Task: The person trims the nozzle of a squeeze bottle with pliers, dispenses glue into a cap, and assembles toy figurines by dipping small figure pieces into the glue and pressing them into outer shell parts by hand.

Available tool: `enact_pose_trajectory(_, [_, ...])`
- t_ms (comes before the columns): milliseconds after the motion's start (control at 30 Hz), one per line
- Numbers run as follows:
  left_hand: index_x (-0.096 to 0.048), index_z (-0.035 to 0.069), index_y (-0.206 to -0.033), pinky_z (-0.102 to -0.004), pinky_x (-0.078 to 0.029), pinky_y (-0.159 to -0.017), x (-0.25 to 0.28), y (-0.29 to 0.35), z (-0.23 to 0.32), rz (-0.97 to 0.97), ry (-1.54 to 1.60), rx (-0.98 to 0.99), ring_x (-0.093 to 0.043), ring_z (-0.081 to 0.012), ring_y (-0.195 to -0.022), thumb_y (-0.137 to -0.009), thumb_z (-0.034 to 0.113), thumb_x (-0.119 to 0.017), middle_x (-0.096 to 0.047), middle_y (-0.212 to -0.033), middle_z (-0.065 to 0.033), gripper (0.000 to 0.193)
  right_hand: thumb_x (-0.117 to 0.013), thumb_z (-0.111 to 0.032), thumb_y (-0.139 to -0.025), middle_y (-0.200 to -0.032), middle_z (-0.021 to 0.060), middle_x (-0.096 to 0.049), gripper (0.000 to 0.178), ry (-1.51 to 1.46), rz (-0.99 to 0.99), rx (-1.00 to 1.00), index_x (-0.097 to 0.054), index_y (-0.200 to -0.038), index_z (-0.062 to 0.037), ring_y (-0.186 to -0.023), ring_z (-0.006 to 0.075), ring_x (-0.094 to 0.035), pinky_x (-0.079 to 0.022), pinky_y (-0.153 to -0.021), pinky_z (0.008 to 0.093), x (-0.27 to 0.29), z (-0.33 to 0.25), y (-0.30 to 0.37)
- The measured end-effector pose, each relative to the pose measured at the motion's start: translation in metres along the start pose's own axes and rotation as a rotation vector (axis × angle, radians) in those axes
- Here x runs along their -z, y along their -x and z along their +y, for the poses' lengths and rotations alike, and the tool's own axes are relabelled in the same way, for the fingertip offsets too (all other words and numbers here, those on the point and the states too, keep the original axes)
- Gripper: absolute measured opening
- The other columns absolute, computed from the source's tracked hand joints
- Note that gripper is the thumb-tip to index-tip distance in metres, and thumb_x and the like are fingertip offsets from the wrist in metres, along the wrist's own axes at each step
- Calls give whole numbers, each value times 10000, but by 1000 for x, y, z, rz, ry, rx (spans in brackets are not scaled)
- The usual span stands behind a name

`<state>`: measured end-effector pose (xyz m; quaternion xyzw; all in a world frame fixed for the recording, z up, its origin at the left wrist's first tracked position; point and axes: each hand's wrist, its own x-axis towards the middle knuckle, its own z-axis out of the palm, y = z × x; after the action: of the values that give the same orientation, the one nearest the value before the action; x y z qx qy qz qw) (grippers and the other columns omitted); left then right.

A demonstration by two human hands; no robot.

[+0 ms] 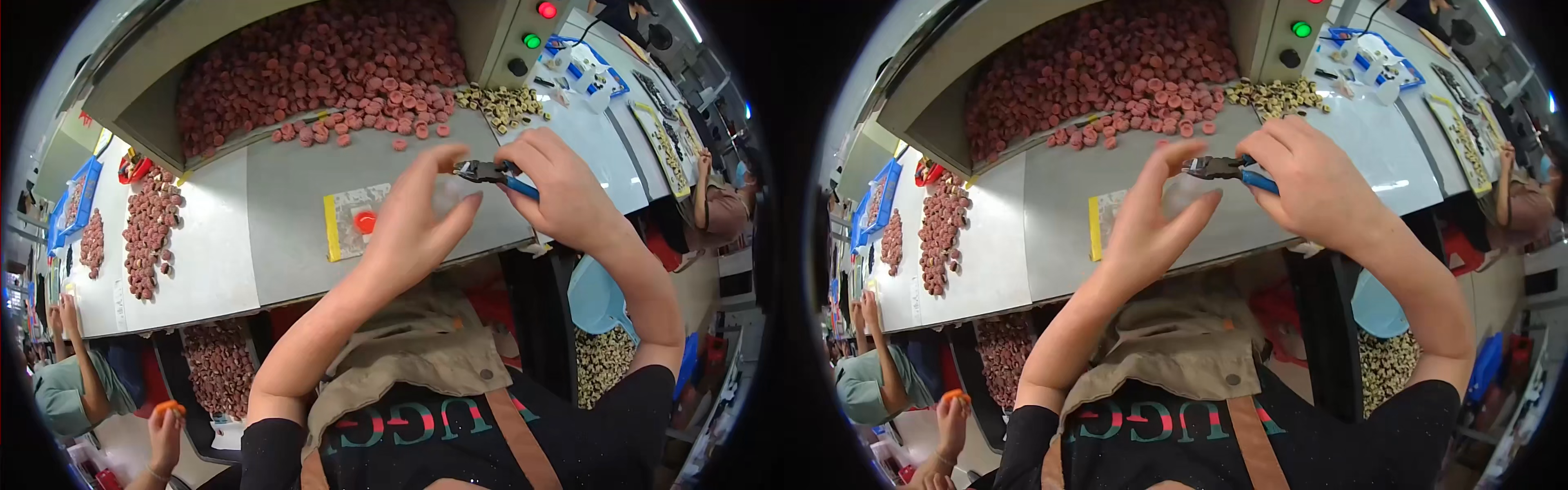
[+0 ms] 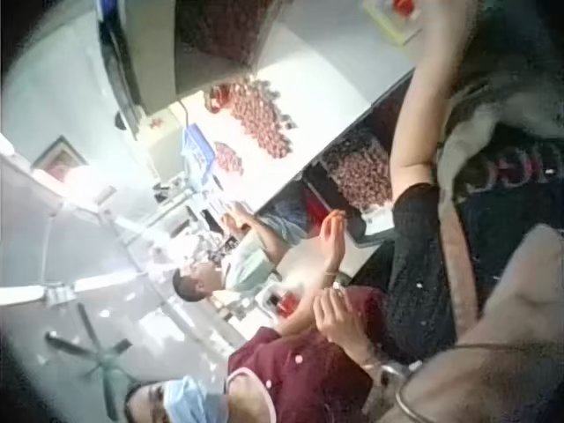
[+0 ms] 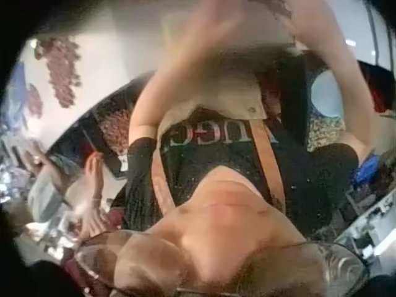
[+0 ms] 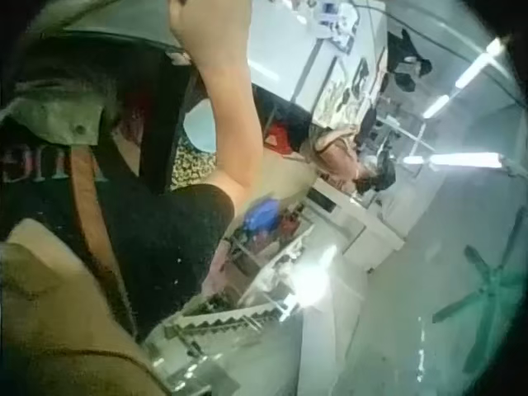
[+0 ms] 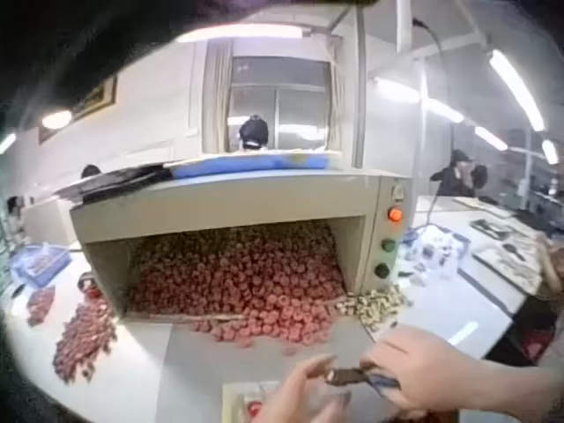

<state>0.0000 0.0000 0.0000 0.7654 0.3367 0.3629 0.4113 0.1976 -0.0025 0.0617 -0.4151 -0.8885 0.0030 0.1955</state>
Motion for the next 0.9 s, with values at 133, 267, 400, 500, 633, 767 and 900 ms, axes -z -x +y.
enact_pose_trajectory(133, [-543, 27, -1170, -234, -398, -875, -37, -11, -17, 361, 381, -70, -530, -125, -958, -938, 235, -543, -591, -1029, -38, 312, -682, -64, -700, -875, 138, -535, 283, 111, 9, 20, -535, -940, -36, -834, 318, -540, -456, -726, 399, -24, 15, 11])
enact_pose_trajectory(267, [-554, 1, -1125, -212, -412, -752, -50, -19, -27, 348, 299, -19, -487, -72, -825, -988, 192, -432, -566, -943, -14, 265, -697, -87, -696, -829, 126, -530, 276, 162, 37, -8, -523, -905, -38, -792, 316, -545, -459, -696, 400, -31, 22, 12])
enact_pose_trajectory(400, [-592, 81, -1067, -335, -306, -923, -59, -24, -23, 437, 338, 6, -494, -177, -877, -969, 185, -445, -586, -837, -27, 205, -711, -110, -690, -797, 110, -527, 281, 168, 56, 29, -517, -883, -50, -751, 313, -553, -466, -649, 394, -33, 33, 11])
enact_pose_trajectory(500, [-593, 97, -1071, -333, -265, -942, -53, -40, -9, 384, 271, 27, -492, -159, -871, -976, 194, -433, -573, -828, -14, 210, -719, -118, -687, -755, 82, -526, 274, 216, 68, 53, -502, -848, -69, -696, 290, -564, -468, -580, 373, -15, 45, 3])
enact_pose_trajectory(633, [-592, 98, -1083, -318, -255, -944, -54, -42, -12, 404, 242, -9, -492, -140, -877, -981, 196, -422, -582, -853, -8, 221, -718, -108, -683, -747, 80, -523, 269, 214, 77, 73, -503, -840, -68, -689, 284, -563, -467, -573, 370, -19, 51, 4])
enact_pose_trajectory(767, [-594, 98, -1103, -315, -251, -945, -67, -33, -19, 375, 250, -8, -496, -129, -885, -986, 205, -420, -587, -875, -9, 236, -715, -93, -661, -757, 66, -519, 270, 204, 117, 118, -514, -841, -77, -707, 264, -561, -461, -592, 365, -30, 57, 19])
enact_pose_trajectory(900, [-590, 98, -1127, -313, -250, -945, -66, -27, -17, 323, 110, -17, -505, -126, -886, -989, 213, -424, -586, -884, -6, 245, -707, -95, -655, -775, 46, -522, 279, 327, 212, 225, -537, -876, -86, -742, 232, -552, -438, -651, 347, -33, 71, 29])
